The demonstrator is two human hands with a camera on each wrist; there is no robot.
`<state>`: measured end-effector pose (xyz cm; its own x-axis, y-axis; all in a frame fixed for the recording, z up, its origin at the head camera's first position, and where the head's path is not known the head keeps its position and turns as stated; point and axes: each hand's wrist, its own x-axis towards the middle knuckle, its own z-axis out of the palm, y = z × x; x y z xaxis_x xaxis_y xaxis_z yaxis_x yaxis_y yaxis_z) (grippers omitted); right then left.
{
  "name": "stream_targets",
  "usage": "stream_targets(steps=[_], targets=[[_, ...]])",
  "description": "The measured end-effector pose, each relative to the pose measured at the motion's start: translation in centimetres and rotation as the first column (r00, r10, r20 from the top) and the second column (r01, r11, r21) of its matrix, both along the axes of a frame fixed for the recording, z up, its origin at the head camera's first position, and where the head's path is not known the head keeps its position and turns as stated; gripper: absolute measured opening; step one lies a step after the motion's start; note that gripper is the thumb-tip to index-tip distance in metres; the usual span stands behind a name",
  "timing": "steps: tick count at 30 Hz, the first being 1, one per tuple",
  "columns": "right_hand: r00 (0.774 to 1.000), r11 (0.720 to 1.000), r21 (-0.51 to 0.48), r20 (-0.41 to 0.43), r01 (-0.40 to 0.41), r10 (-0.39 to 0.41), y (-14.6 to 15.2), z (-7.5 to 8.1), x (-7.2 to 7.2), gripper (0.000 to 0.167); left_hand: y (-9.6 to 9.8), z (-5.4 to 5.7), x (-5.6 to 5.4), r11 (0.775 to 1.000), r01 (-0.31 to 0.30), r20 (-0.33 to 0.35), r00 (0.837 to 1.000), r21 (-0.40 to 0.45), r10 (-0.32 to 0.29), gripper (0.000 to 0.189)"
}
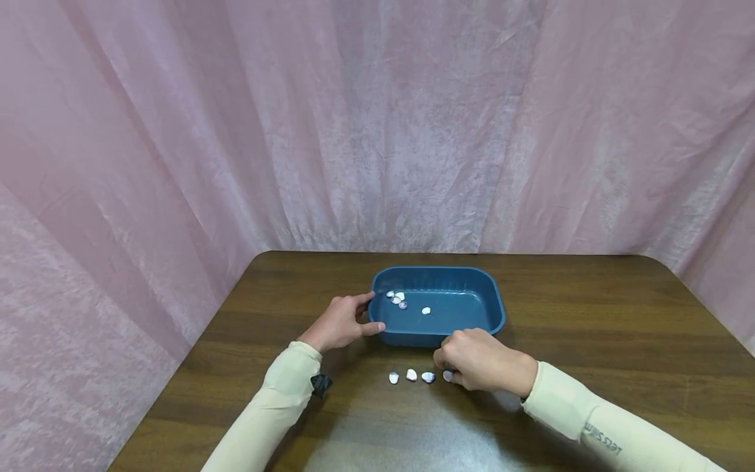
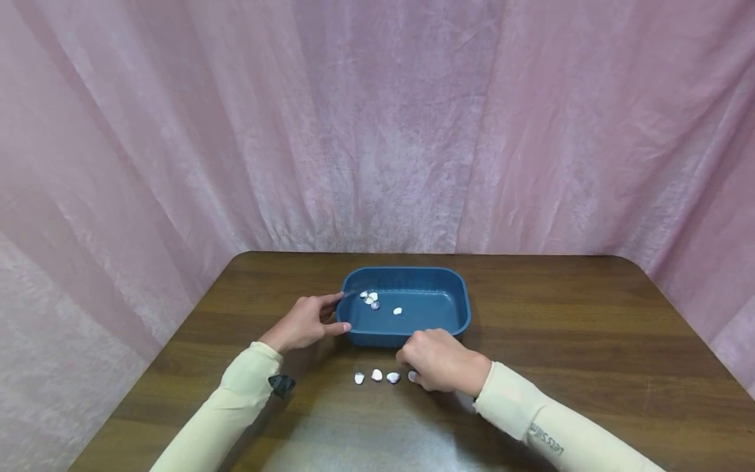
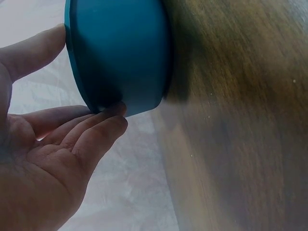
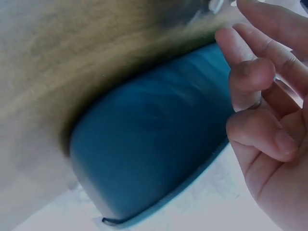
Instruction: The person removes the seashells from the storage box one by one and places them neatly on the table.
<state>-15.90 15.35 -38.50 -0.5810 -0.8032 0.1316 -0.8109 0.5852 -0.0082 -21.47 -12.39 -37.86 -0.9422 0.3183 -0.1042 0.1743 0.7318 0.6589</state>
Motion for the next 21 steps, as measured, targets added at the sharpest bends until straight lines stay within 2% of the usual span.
stream_targets(steps=[6, 15, 21], targets=[[0.999, 1.0, -0.003, 0.022, -0.023, 0.023, -0.1, 1.4, -0.2, 0.022, 0.0, 0.0, 0.0, 1.0, -0.002, -0.001, 1.0, -0.001, 0.002, 0.079], [0.994, 0.996, 0.003, 0.067, -0.085, 0.085, -0.4, 4.4, -1.9, 0.02, 0.0, 0.2, 0.1, 1.0, -0.005, -0.004, 1.0, 0.004, 0.005, 0.079], [0.982, 0.998, 0.005, 0.176, -0.063, 0.062, -0.7, 6.1, -3.8, 0.015, 0.0, 0.0, 0.1, 1.0, -0.001, -0.004, 1.0, 0.001, 0.001, 0.078]])
